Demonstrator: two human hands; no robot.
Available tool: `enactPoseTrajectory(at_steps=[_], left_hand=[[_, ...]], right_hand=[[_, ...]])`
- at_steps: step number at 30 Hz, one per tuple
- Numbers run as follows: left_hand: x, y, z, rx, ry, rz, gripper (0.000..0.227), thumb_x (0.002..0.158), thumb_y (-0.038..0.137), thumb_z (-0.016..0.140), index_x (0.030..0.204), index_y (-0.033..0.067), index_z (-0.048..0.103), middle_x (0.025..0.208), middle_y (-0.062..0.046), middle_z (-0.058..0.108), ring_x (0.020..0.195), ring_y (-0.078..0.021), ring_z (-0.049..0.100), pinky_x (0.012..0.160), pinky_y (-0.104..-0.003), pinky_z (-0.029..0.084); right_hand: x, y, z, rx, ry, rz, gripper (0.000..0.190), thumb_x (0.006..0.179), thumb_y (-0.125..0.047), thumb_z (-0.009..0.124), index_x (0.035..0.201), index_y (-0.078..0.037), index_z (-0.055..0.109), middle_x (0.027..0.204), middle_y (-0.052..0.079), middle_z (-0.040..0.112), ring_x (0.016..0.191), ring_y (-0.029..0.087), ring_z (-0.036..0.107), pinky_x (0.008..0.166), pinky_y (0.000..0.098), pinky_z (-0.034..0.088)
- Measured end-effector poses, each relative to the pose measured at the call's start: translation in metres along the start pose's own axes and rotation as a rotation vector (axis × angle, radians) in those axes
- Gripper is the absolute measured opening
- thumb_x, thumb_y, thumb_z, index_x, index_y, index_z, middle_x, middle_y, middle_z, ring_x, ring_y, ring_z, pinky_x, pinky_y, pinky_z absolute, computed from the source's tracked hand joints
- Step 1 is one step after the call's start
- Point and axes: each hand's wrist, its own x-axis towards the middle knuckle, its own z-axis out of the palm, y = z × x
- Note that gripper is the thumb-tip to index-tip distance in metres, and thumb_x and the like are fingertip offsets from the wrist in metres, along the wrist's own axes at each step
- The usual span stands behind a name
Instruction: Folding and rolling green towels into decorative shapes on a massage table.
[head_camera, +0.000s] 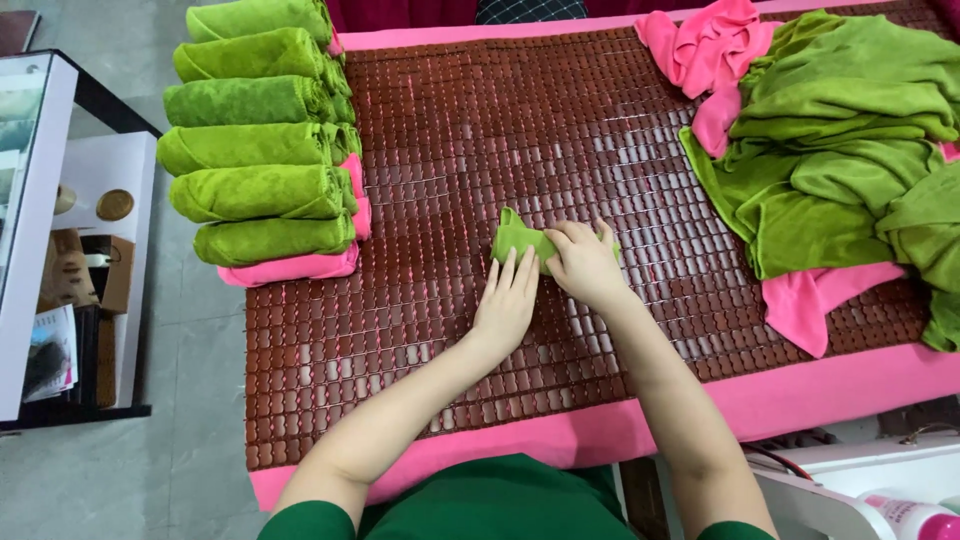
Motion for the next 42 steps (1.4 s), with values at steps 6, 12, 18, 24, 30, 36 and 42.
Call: enactPoseTrajectory(at_steps=[6,12,18,24,30,36,42], left_hand=[[0.043,-0.021,0.009,-0.088,-0.206,-0.031,0.063,0.097,0.007,0.056,0.157,-0.0025,0.041,0.161,-0.023,0.042,0.149,-0.0444,0.041,0.123,-0.064,0.03],[0.102,-0.05,0.082,0.007,0.09,0.037,0.039,0.098,0.01,0.052,0.133,-0.0022,0.062,0.115,-0.02,0.066,0.114,-0.0374,0.065,0.113,-0.058,0.044],[0.125,-0.07,0.073,-0.305,-0.235,-0.126,0.076,0.052,-0.003,0.078,0.126,-0.0008,0.059,0.107,-0.018,0.066,0.099,-0.0425,0.07,0.098,-0.052,0.055],[0.094,-0.028,0.026,-2.016,-0.04,-1.029,0.076,0.071,0.003,0.094,0.139,0.007,0.059,0.124,-0.018,0.072,0.11,-0.0344,0.071,0.097,-0.049,0.054],[0.056,0.01,0.007,-2.18,0.167,-0.832,0.076,0.082,-0.009,0.085,0.15,-0.0019,0.052,0.143,-0.022,0.062,0.132,-0.0337,0.06,0.116,-0.051,0.044],[0.043,-0.009,-0.017,-1.913,0.086,-0.664,0.072,0.069,-0.008,0.095,0.136,-0.0012,0.066,0.131,-0.02,0.071,0.124,-0.0291,0.064,0.112,-0.051,0.05],[0.043,-0.091,-0.019,-1.588,0.134,-0.435,0.048,0.091,-0.015,0.063,0.135,0.0044,0.065,0.128,-0.017,0.069,0.123,-0.0321,0.066,0.11,-0.048,0.052]], right_hand=[[-0.03,-0.001,-0.007,0.222,0.273,0.115,0.053,0.081,-0.011,0.065,0.134,-0.013,0.067,0.152,0.012,0.049,0.142,0.033,0.047,0.114,0.064,0.03],[-0.073,-0.005,-0.006,0.476,0.484,0.187,0.049,0.078,-0.004,0.069,0.125,-0.017,0.074,0.138,0.01,0.06,0.13,0.036,0.059,0.109,0.05,0.043],[-0.094,-0.019,-0.013,0.818,0.549,0.39,0.037,0.086,0.001,0.07,0.12,-0.012,0.074,0.13,0.012,0.062,0.127,0.03,0.061,0.105,0.0444,0.048],[-0.076,-0.061,-0.034,1.496,0.672,0.601,0.065,0.097,-0.001,0.068,0.154,-0.009,0.039,0.142,0.012,0.052,0.132,0.027,0.058,0.107,0.042,0.052],[-0.058,-0.054,0.004,1.913,0.721,0.433,0.057,0.098,0.006,0.064,0.149,-0.008,0.044,0.147,0.01,0.048,0.13,0.033,0.06,0.096,0.0604,0.063],[-0.055,-0.023,0.003,1.961,0.762,0.358,0.014,0.095,0.01,0.067,0.107,0.004,0.064,0.118,0.018,0.063,0.113,0.038,0.07,0.094,0.0658,0.063],[-0.061,0.032,-0.116,1.129,0.63,0.001,0.016,0.083,0.003,0.085,0.093,-0.001,0.073,0.135,0.025,0.061,0.127,0.039,0.063,0.108,0.0518,0.049]])
